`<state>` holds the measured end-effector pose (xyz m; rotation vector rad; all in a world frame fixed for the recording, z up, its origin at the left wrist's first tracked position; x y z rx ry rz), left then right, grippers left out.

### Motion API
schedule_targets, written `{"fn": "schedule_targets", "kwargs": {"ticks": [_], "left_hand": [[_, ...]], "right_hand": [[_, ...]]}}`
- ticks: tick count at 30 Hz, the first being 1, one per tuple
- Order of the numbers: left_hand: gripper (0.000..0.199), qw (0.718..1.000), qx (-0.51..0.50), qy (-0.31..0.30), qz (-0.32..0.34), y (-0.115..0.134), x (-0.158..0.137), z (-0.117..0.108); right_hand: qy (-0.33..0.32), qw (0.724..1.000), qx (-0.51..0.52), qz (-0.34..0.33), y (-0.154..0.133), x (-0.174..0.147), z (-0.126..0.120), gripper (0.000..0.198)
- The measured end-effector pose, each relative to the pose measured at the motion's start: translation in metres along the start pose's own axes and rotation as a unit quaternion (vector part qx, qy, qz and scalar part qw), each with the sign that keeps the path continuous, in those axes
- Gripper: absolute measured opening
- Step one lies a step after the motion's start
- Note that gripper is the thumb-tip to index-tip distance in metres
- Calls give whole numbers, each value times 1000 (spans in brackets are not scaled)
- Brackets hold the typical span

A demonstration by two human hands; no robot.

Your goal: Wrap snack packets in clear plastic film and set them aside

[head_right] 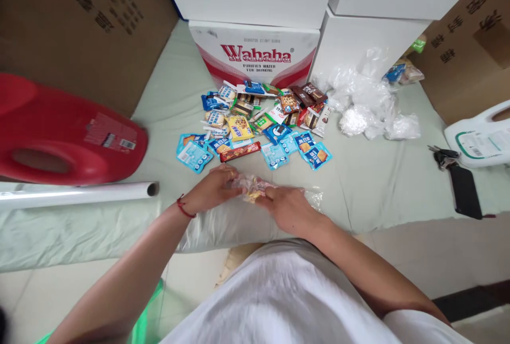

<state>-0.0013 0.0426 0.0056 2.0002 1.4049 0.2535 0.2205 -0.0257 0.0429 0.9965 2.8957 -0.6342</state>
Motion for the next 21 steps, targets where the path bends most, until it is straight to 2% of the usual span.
{"fn": "schedule_targets", "kwargs": {"ticks": [2, 5, 8, 10, 14, 17, 21], "left_hand": [[24, 999, -28, 16, -12, -1, -2, -1], [20, 989, -116, 79, -38, 3, -10, -1], [17, 973, -189, 109, -77, 15, -22, 4], [17, 970, -187, 129, -90, 32, -31, 9], [19, 965, -114, 231, -47, 75, -44, 25], [18, 947, -101, 306, -12, 91, -48, 43], [38, 947, -58, 307, 78, 91, -46, 67]], "right_hand": [[34, 999, 37, 2, 1, -3, -1, 55], [63, 996, 66, -1, 1, -6, -3, 66], [28, 999, 22, 16, 0, -2, -3, 52], [17, 999, -9, 29, -2, 2, -3, 47], [35, 998, -42, 36, -9, 7, -2, 33], [57, 996, -52, 43, -12, 5, 1, 26], [101, 993, -50, 23, -12, -6, 7, 30]]}}
Point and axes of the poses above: each hand's wrist, its own x-axis towards the middle knuckle, its own z-axis out of the palm, y = z × x, the point moved 3 cm from there along x, towards the middle knuckle, and after that the axes turned 9 degrees about -z, right-handed, at the moved point
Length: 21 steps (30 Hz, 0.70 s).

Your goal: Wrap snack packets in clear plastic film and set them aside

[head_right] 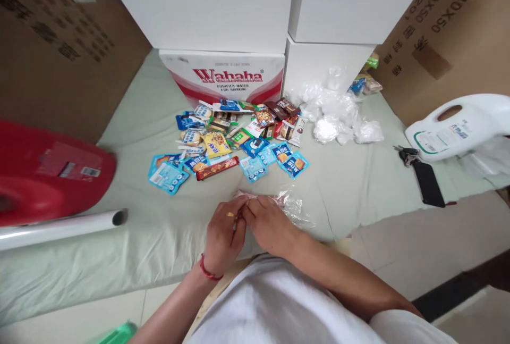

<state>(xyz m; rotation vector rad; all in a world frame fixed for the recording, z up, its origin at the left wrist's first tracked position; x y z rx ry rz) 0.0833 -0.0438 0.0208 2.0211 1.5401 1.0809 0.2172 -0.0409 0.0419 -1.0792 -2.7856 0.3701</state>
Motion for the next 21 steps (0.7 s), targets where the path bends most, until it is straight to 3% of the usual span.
{"fn": "schedule_targets", "kwargs": {"ticks": [3, 8, 13, 17, 21], "left_hand": [[40, 999, 18, -22, 47, -3, -11, 8], [47, 997, 39, -43, 47, 5, -27, 17], [51, 995, 87, -36, 33, 12, -29, 24], [49, 995, 90, -44, 18, 12, -25, 27], [44, 995, 92, -32, 5, 14, -21, 30]], "right_hand": [[27, 999, -7, -21, -1, -20, 4, 37], [62, 998, -9, -22, -7, -66, 4, 48], [55, 998, -4, 16, -7, -104, -11, 29], [119, 988, 54, 79, 9, -134, -27, 21], [226, 951, 88, 192, 26, -156, -32, 12]]}}
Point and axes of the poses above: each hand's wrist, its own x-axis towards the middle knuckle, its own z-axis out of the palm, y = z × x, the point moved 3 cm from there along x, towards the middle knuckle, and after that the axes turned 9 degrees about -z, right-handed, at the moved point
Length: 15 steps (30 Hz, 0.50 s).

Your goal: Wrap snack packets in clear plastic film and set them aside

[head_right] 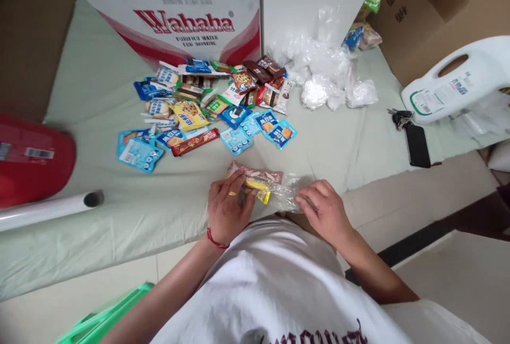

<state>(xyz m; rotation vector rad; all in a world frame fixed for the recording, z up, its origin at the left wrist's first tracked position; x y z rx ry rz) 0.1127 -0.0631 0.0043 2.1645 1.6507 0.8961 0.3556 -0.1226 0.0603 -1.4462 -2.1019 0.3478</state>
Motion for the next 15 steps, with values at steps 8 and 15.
{"fn": "schedule_targets", "kwargs": {"ticks": [8, 15], "left_hand": [[40, 999, 3, 46, 16, 0, 1, 5], [43, 997, 11, 51, 57, -5, -3, 6]], "right_hand": [[-27, 982, 30, 183, 35, -6, 42, 11], [27, 995, 90, 45, 45, 30, 17, 54]]}}
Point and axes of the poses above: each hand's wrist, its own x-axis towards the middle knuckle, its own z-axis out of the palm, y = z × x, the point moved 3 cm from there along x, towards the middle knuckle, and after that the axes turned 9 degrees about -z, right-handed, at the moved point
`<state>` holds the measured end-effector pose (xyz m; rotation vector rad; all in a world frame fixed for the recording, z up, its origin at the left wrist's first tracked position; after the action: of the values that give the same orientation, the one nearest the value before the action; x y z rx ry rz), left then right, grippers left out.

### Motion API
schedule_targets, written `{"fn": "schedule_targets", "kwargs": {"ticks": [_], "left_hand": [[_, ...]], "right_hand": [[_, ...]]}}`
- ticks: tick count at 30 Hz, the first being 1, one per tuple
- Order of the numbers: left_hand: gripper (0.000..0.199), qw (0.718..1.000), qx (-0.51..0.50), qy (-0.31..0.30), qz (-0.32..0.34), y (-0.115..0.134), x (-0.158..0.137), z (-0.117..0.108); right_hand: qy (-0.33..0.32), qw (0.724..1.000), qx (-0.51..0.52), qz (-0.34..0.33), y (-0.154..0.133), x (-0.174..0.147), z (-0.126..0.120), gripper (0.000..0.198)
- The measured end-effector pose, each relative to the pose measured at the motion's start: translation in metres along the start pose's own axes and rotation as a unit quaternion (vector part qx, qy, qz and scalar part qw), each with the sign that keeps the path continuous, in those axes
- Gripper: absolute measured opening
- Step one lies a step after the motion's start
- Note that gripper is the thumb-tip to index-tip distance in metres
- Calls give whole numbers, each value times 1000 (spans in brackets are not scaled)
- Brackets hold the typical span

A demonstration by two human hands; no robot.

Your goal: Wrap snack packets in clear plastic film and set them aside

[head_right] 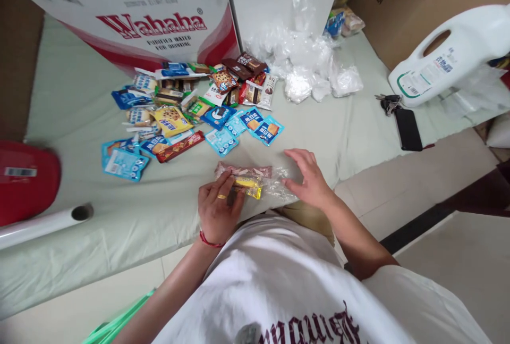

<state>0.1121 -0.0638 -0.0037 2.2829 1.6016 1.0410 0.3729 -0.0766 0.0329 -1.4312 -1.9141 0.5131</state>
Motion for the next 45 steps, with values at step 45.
{"fn": "schedule_targets", "kwargs": {"ticks": [45], "left_hand": [[57, 991, 17, -34, -125, 13, 4, 20]], "right_hand": [[-239, 953, -58, -179, 59, 18, 9, 32]]}}
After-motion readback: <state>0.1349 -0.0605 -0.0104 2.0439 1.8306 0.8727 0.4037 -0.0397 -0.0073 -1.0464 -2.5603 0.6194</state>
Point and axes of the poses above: each hand's wrist, its own x-axis towards the middle knuckle, its own z-axis out of the palm, y = z × x, the point moved 3 cm from there along x, towards the middle knuckle, and after that the axes turned 9 degrees about -z, right-handed, at the moved point
